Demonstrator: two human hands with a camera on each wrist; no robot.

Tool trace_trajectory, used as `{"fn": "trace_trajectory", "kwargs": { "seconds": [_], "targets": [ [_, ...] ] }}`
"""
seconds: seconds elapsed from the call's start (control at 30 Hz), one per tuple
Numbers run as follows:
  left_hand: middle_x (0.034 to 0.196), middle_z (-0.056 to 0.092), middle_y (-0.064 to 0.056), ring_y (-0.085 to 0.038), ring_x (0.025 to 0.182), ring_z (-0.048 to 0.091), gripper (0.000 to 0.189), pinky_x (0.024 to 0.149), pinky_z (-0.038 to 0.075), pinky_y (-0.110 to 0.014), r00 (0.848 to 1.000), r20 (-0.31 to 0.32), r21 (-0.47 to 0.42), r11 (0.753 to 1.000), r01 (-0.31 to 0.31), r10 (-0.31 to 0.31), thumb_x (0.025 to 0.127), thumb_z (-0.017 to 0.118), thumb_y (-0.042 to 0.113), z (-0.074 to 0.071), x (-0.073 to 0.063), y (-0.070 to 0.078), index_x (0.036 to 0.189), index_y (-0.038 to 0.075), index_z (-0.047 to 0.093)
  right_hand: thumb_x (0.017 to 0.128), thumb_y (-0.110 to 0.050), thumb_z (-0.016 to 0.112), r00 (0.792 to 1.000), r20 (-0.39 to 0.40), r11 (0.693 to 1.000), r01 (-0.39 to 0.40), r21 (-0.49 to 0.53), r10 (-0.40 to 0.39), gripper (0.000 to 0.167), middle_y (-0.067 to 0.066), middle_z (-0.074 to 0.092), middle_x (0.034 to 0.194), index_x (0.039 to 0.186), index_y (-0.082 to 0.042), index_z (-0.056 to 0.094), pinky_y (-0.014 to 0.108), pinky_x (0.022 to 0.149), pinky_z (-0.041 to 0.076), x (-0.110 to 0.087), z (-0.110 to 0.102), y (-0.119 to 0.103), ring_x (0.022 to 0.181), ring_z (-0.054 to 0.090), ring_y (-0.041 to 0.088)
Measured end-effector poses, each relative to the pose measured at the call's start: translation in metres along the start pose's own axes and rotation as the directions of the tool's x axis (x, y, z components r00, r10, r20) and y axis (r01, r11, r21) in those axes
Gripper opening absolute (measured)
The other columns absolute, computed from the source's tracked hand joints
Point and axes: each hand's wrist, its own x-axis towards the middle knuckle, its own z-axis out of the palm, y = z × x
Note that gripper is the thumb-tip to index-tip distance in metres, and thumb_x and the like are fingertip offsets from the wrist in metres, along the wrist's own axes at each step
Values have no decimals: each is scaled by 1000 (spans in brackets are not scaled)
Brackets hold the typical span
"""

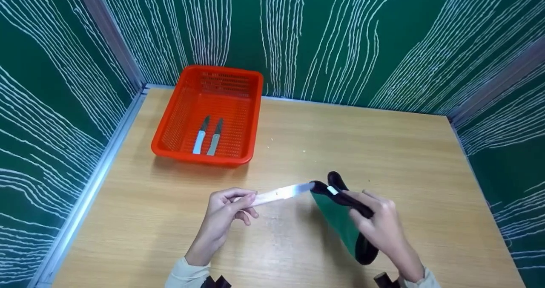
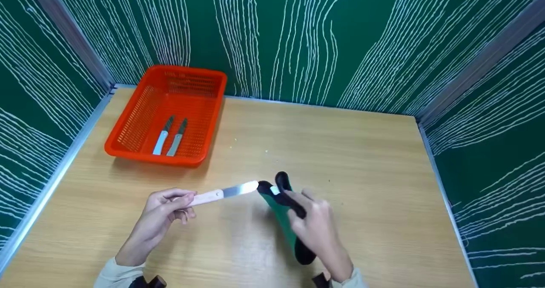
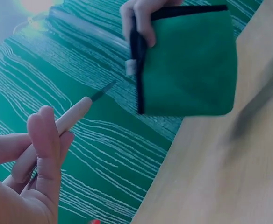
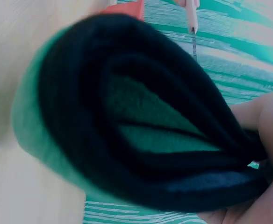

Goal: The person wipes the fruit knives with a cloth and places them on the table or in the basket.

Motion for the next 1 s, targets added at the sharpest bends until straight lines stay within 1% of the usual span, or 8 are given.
{"fn": "trace_trajectory", "kwargs": {
  "seconds": [0.2, 0.3, 0.4, 0.53, 0.63, 0.8, 0.9, 1.0],
  "targets": [
    [91, 67, -24, -23, 68, 68, 31, 55, 57, -27, 997, -45, -35, 998, -57, 55, 85, 68, 4, -5, 6, 8, 108, -15, 62, 66, 14, 67, 992, -10, 991, -128, 26, 128, 38, 7, 69, 85, 99, -5, 73, 16, 38, 36, -5, -11, 22, 51, 49, 5],
    [95, 67, -24, -26, 73, 69, 29, 61, 59, -33, 994, -77, -59, 995, -85, 81, 85, 68, 3, -7, 8, 10, 109, -12, 63, 67, 16, 68, 983, -70, 986, -165, 34, 167, 38, 11, 70, 89, 99, -4, 73, 14, 42, 38, -8, -18, 37, 55, 53, 4],
    [99, 67, -23, -30, 78, 70, 26, 68, 58, -40, 989, -106, -86, 989, -117, 107, 85, 68, 2, -7, 10, 11, 108, -9, 66, 68, 16, 67, 973, -155, 985, -170, 23, 171, 36, 12, 70, 87, 97, -4, 74, 9, 53, 41, -11, -30, 53, 65, 56, -2],
    [104, 65, -23, -33, 84, 69, 22, 73, 57, -44, 981, -141, -116, 982, -150, 133, 85, 67, 2, -8, 13, 11, 105, -7, 68, 68, 16, 67, 949, -257, 981, -194, -23, 182, 34, -1, 70, 88, 94, -3, 74, 6, 70, 40, -16, -48, 72, 80, 56, -10],
    [109, 64, -24, -35, 88, 68, 24, 75, 57, -44, 974, -175, -136, 976, -168, 143, 86, 66, 0, -9, 16, 13, 108, -9, 66, 69, 14, 66, 932, -293, 969, -239, -59, 212, 32, -10, 67, 88, 95, -2, 74, 6, 72, 39, -18, -61, 84, 81, 54, -11],
    [119, 58, -27, -37, 96, 65, 30, 80, 55, -44, 963, -221, -176, 965, -196, 156, 89, 59, -3, -13, 23, 17, 117, -13, 59, 72, 8, 68, 929, -274, 935, -305, -181, 250, 28, 9, 67, 83, 98, -1, 73, 9, 65, 35, -20, -73, 106, 72, 49, -4],
    [122, 55, -27, -37, 99, 64, 29, 82, 54, -42, 954, -257, -198, 958, -209, 155, 90, 57, -4, -16, 27, 19, 118, -12, 59, 71, 8, 70, 941, -224, 913, -311, -263, 255, 30, 12, 61, 79, 100, -2, 72, 11, 58, 32, -27, -70, 118, 68, 48, 10],
    [124, 54, -25, -38, 102, 63, 28, 83, 54, -40, 940, -303, -217, 949, -229, 158, 90, 57, -4, -19, 32, 22, 117, -9, 61, 66, 9, 73, 961, -157, 915, -267, -301, 228, 34, 11, 56, 80, 98, -3, 72, 19, 58, 37, -36, -55, 126, 68, 51, 24]
  ]
}}
